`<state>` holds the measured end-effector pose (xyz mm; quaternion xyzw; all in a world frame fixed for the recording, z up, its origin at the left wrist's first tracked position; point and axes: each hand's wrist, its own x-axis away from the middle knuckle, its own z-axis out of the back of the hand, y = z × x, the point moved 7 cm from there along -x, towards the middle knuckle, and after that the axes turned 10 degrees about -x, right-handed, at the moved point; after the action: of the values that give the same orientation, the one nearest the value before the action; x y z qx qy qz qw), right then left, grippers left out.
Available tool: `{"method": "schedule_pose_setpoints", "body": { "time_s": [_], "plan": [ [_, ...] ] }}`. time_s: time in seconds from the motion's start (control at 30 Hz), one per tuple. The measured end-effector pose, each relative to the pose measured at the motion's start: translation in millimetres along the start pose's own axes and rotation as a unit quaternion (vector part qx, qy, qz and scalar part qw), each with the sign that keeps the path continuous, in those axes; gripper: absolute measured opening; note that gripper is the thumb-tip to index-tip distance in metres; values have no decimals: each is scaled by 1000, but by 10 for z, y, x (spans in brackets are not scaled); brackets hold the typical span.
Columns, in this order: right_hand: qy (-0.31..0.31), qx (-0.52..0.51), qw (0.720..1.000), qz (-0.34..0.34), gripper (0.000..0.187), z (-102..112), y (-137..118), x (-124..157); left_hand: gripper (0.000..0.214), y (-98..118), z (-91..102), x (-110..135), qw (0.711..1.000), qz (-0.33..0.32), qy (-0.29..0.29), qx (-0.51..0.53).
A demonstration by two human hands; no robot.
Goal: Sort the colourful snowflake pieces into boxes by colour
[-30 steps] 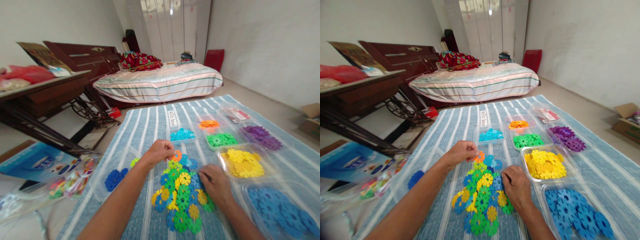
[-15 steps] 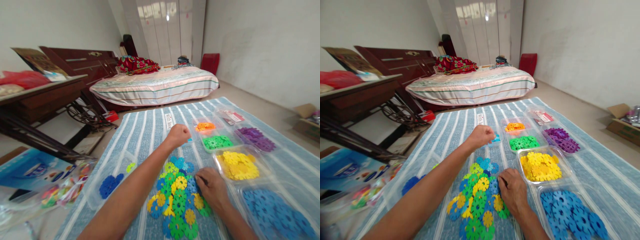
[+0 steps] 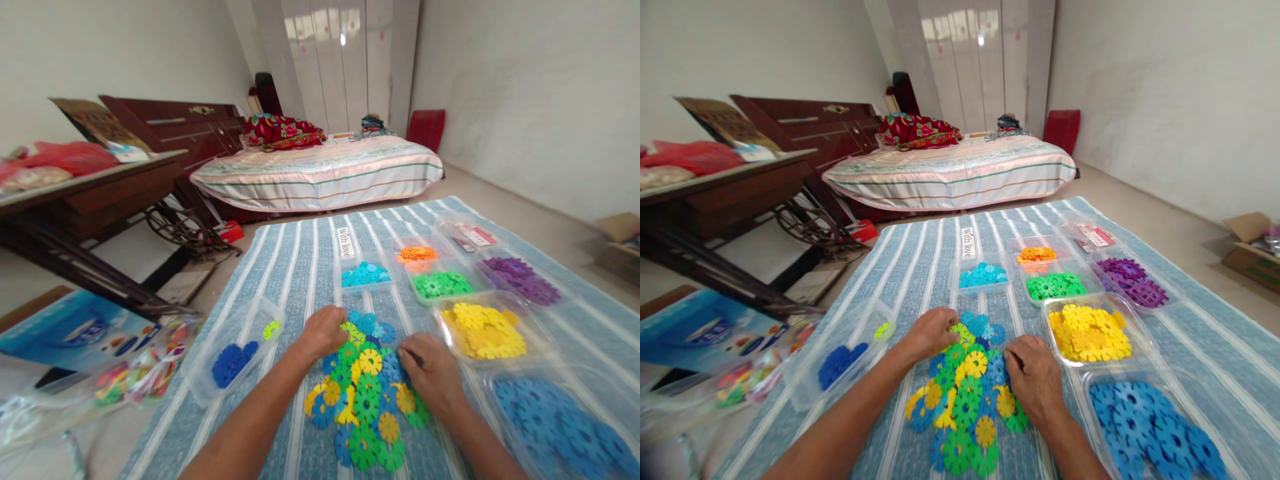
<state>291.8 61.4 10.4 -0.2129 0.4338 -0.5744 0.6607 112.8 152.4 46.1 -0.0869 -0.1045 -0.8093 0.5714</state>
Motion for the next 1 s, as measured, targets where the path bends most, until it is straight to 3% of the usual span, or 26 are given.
{"method": "schedule_pose_setpoints", "body": {
  "time_s": [0.33, 0.47, 0.57, 0.73, 1.0],
  "plan": [
    [10, 5, 1000, 10, 19, 0, -32, -27, 8, -187, 8, -94, 989, -3, 13, 148],
    [16, 10, 1000, 11, 20, 8, -61, -39, 10, -146, 92, -87, 962, 9, 6, 274],
    [14, 4, 1000, 6, 19, 8, -72, -42, 11, -14, 208, -129, 930, 20, 11, 367],
    [7, -1, 1000, 1, 18, -10, -49, -34, 6, 309, 495, -347, 900, 34, 63, 429],
    [3, -7, 1000, -9, 19, -37, -25, -21, 8, 704, 744, -846, 891, 61, 92, 440]
  ]
}}
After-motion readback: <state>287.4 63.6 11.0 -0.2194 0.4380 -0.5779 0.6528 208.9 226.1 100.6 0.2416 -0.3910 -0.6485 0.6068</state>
